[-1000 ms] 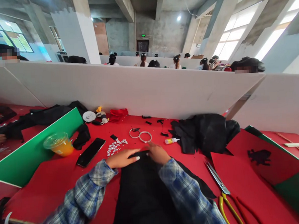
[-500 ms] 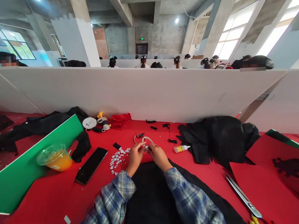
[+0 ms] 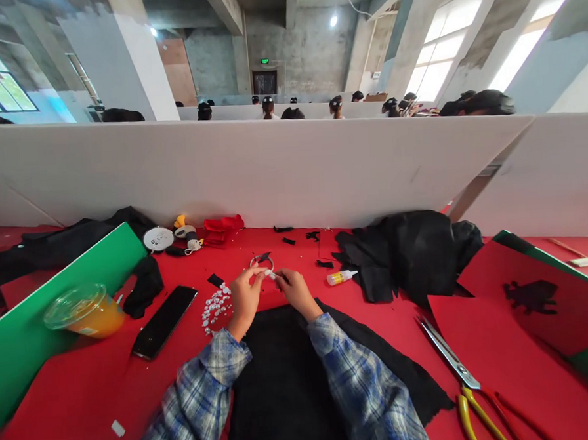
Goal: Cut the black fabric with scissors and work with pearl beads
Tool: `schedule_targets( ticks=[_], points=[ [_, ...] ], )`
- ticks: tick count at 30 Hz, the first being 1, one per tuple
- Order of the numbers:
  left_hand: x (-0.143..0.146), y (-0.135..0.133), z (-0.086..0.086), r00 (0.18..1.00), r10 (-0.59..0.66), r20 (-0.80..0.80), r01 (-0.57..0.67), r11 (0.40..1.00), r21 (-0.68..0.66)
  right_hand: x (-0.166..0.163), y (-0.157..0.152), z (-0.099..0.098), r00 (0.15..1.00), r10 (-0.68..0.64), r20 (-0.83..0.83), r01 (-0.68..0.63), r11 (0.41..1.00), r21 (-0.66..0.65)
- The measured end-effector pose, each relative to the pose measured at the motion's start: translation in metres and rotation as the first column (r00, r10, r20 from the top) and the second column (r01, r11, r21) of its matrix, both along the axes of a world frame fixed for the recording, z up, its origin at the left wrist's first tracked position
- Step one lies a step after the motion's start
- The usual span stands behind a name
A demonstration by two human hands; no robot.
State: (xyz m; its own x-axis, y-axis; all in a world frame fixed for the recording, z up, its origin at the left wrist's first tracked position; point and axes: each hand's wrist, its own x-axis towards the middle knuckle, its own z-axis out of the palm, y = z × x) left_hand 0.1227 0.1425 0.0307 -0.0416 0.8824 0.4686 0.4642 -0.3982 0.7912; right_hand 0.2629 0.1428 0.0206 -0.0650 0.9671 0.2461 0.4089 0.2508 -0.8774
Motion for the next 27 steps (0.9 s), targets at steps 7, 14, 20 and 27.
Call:
schedule_targets(
  ticks=[7,14,20,27],
  points=[
    [-0.007,0.003,0.017,0.997,-0.082,0.012,0.082,0.996,-0.028,0.001,0.004,0.003,0.987,-0.05,-0.155,0.049,0.999,-0.011],
    [0.033,-0.06,0.036,0.94,-0.232,-0.25,0.294,0.923,0.248,0.027,0.007,0.001,0.938,-0.323,-0.124,0.327,0.945,0.016],
    [0.021,-0.053,0.06,0.977,-0.178,0.119,0.164,0.979,0.121,0.034,0.006,0.005,0.971,-0.236,-0.039,0.237,0.971,0.04],
    [0.018,-0.036,0.06,0.808,-0.152,0.569,0.319,0.925,-0.205,0.056,-0.026,0.064,0.99,-0.049,-0.136,0.047,0.999,-0.013]
  ],
)
